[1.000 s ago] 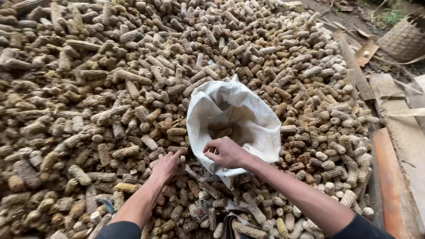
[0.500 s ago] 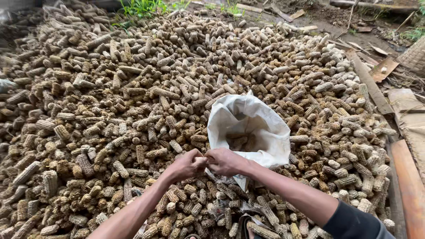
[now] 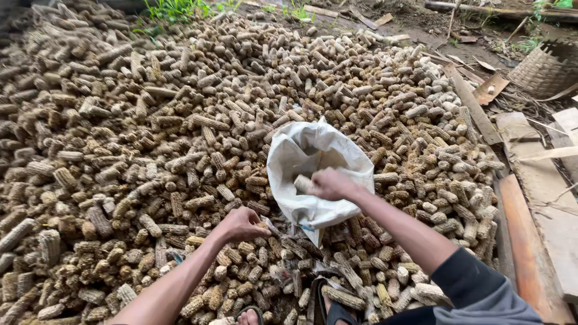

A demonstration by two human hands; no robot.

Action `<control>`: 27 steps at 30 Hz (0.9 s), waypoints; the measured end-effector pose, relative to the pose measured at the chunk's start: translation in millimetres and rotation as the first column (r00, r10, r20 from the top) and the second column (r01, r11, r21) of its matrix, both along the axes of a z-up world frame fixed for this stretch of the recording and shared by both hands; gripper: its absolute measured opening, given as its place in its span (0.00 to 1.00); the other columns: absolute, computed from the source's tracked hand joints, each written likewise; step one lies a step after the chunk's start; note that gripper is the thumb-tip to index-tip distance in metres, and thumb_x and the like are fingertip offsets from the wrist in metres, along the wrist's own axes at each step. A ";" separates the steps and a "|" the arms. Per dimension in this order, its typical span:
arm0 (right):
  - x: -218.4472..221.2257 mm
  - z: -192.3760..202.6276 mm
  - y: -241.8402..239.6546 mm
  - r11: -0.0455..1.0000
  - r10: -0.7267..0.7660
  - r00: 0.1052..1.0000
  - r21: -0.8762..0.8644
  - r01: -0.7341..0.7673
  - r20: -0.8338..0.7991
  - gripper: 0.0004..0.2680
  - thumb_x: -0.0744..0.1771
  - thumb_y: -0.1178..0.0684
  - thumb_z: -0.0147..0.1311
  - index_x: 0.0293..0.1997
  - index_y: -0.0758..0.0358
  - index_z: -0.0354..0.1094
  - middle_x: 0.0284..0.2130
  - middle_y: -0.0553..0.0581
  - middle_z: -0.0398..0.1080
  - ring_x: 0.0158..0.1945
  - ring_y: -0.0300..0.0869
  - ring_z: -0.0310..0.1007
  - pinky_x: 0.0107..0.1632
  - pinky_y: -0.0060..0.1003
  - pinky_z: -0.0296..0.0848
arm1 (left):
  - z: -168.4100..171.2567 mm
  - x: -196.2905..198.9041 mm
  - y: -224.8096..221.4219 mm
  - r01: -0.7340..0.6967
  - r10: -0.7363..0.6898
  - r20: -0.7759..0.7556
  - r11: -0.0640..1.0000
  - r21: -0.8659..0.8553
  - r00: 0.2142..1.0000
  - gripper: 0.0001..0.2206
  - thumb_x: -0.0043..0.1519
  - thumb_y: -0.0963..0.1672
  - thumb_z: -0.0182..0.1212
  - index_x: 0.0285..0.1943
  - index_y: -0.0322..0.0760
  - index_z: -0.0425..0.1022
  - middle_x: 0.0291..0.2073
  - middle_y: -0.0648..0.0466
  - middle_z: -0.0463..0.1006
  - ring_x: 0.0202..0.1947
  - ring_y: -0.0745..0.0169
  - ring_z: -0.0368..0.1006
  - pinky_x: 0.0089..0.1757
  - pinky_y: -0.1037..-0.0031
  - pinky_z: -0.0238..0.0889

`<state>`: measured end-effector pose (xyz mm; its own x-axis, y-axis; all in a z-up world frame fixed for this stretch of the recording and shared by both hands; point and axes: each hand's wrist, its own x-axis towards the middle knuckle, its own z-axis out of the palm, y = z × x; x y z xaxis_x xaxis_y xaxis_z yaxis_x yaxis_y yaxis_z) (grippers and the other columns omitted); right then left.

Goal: The person sorts corn cobs by hand, picking them up from a large pile and placing them into a white sack.

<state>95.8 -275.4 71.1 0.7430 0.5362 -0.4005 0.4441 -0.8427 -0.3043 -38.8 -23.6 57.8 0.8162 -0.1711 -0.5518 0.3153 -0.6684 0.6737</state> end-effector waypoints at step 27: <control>-54.2 57.7 38.7 0.859 -0.006 0.714 0.362 0.362 -0.700 0.14 0.65 0.50 0.55 0.49 0.70 0.64 0.38 0.65 0.70 0.39 0.46 0.73 0.40 0.35 0.75 | 18.9 30.5 -44.0 -0.539 0.591 0.130 0.790 -0.294 0.796 0.24 0.54 0.55 0.64 0.45 0.35 0.67 0.36 0.44 0.74 0.40 0.49 0.73 0.43 0.62 0.63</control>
